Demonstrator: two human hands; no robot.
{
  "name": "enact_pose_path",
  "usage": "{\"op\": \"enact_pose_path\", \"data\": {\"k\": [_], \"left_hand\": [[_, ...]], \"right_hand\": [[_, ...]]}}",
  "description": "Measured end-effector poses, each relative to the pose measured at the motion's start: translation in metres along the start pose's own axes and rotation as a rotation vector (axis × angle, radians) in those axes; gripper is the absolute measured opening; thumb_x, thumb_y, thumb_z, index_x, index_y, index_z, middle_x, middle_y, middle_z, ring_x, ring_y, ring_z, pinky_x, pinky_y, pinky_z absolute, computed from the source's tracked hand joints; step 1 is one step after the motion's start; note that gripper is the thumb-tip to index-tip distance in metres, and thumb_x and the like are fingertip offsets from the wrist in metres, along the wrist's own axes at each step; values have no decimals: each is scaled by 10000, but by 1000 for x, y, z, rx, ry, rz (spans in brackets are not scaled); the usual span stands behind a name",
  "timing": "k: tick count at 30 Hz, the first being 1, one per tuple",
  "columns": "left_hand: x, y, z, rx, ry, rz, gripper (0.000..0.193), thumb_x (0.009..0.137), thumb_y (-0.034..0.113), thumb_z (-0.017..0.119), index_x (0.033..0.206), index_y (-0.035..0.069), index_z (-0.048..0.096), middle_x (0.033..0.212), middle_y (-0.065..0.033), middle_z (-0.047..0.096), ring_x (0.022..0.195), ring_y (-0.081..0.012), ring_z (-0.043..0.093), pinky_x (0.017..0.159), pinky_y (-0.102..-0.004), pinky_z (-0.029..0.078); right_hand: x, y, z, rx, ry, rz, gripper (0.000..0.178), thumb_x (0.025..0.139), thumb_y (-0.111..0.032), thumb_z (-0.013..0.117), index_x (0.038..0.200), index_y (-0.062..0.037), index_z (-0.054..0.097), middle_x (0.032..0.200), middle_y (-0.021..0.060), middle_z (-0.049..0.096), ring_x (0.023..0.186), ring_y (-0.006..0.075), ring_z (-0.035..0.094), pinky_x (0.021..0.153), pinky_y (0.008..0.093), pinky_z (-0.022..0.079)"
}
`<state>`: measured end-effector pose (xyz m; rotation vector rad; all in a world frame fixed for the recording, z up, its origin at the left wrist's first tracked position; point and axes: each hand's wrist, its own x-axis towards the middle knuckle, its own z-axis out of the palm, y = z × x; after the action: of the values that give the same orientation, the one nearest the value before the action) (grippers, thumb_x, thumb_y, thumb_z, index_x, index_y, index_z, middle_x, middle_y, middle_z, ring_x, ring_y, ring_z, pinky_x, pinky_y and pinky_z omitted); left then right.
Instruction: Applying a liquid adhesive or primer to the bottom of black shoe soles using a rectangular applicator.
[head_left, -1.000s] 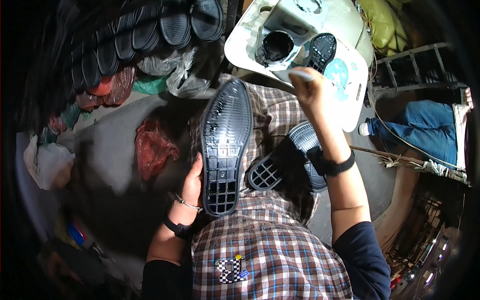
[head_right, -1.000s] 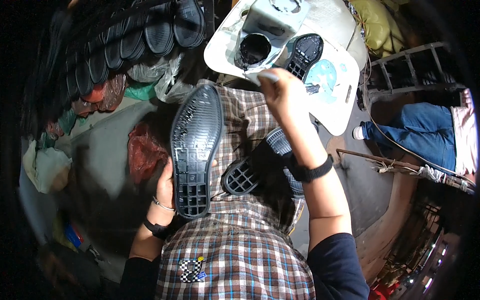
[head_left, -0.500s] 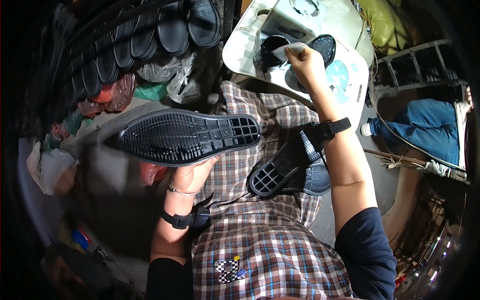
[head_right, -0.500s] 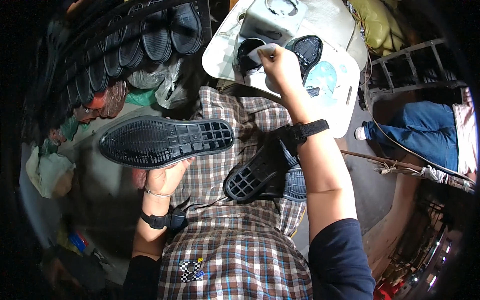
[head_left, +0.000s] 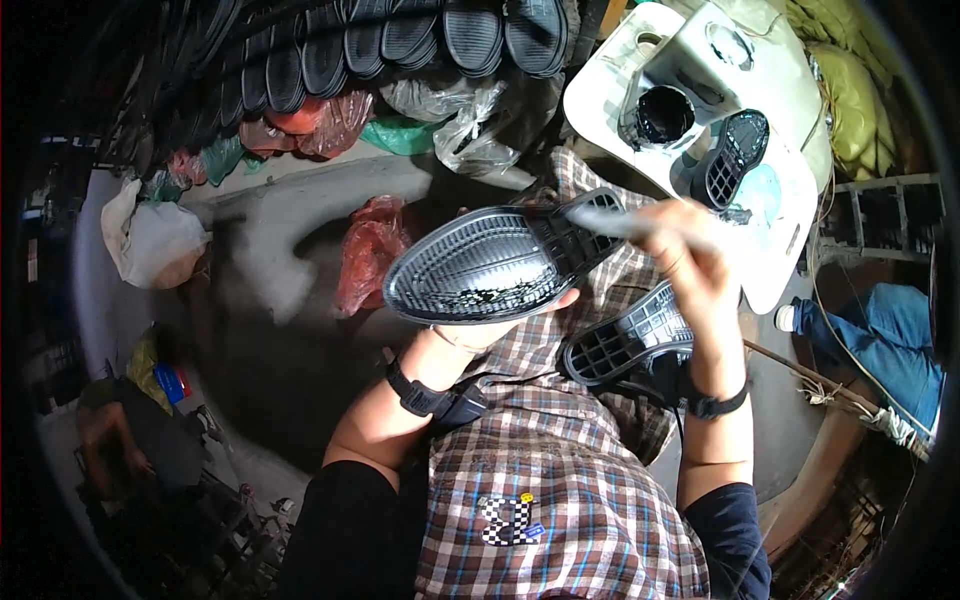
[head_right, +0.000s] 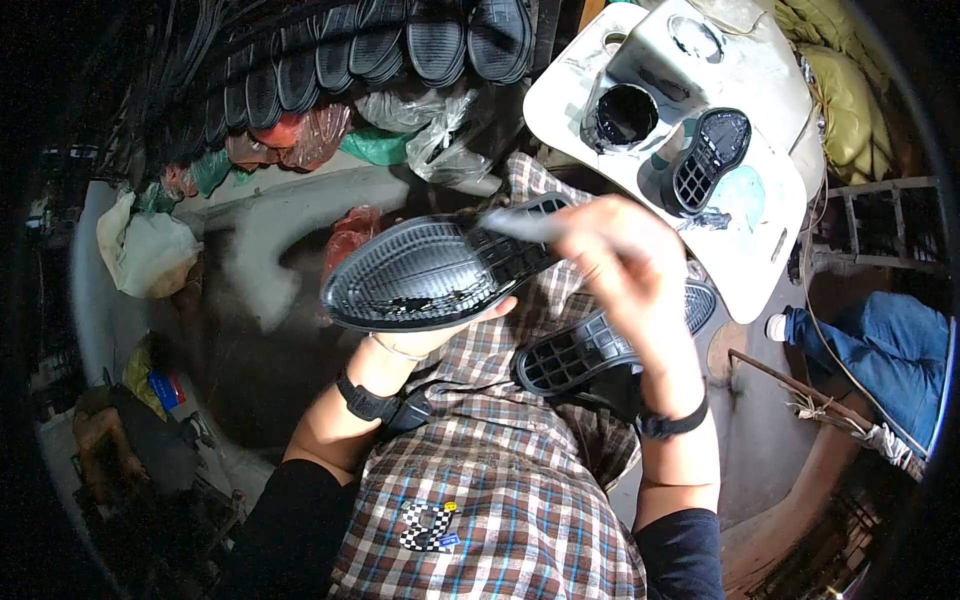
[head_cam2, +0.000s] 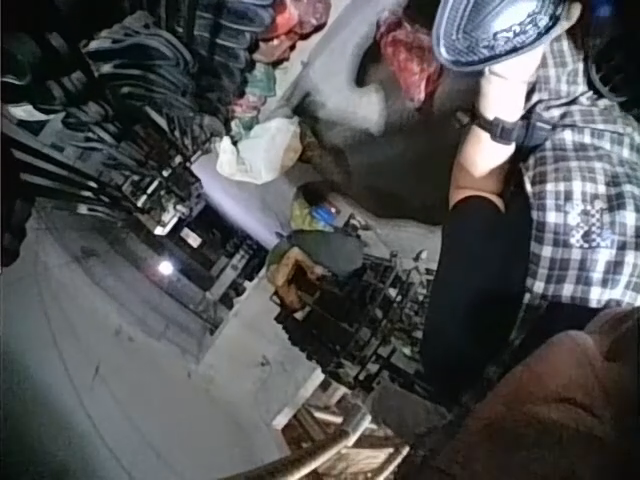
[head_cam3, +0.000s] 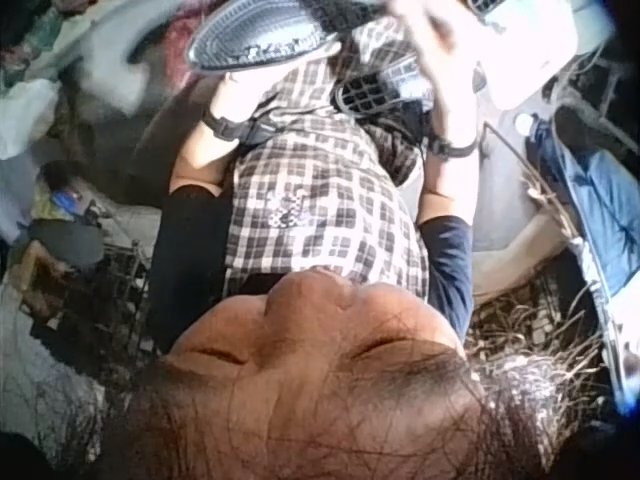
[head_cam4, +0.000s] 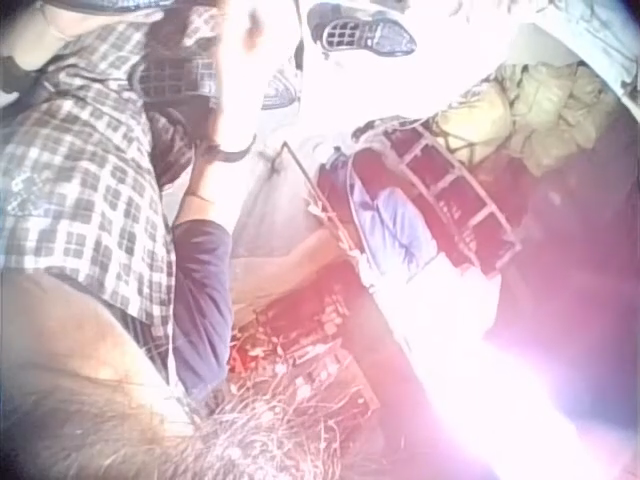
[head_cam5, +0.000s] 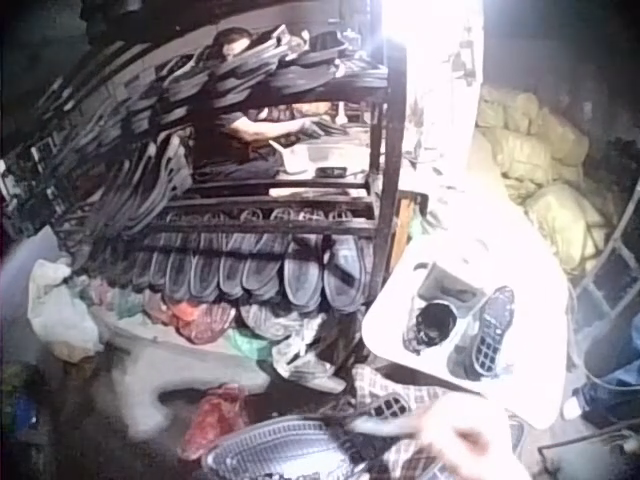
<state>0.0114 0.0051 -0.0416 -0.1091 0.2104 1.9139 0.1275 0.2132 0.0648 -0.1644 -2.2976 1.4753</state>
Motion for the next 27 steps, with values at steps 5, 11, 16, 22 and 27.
{"op": "enact_pose_path", "data": {"k": [5,11,16,22,27], "left_hand": [[0,2,24,-4,36,-35,750,954,633,304,1453,73,331,1422,-159,445,1288,-305,457,1142,-478,274],[-3,-4,38,-44,114,-1,747,961,613,313,1428,33,379,1370,-156,510,1226,-280,515,1111,-426,332],[-12,-1,48,75,120,-49,691,980,575,292,1452,72,339,1435,-141,442,1306,-287,438,1135,-496,274],[-9,-1,39,-31,57,-13,650,998,526,263,1462,73,317,1437,-146,432,1315,-277,425,1155,-454,253],[-11,1,57,-106,224,-44,603,991,500,379,1388,50,440,1358,-143,515,1212,-274,514,1095,-413,351]], "right_hand": [[-12,-27,62,-177,-168,-434,302,761,-99,630,1057,-39,635,1031,121,660,862,265,681,741,347,573],[-10,-22,74,-359,-82,-452,337,715,-116,630,1040,-25,641,1027,106,648,860,259,666,719,346,564],[-20,-49,94,-285,-189,-553,290,702,-95,680,971,10,651,978,135,658,875,298,678,742,375,569],[-11,-33,75,-423,-88,-445,344,696,-119,641,1029,-30,647,1023,101,653,832,250,661,686,328,566],[-13,-52,91,-163,-222,-455,312,707,-78,650,1007,5,650,1009,138,664,856,282,668,707,352,560]]}}
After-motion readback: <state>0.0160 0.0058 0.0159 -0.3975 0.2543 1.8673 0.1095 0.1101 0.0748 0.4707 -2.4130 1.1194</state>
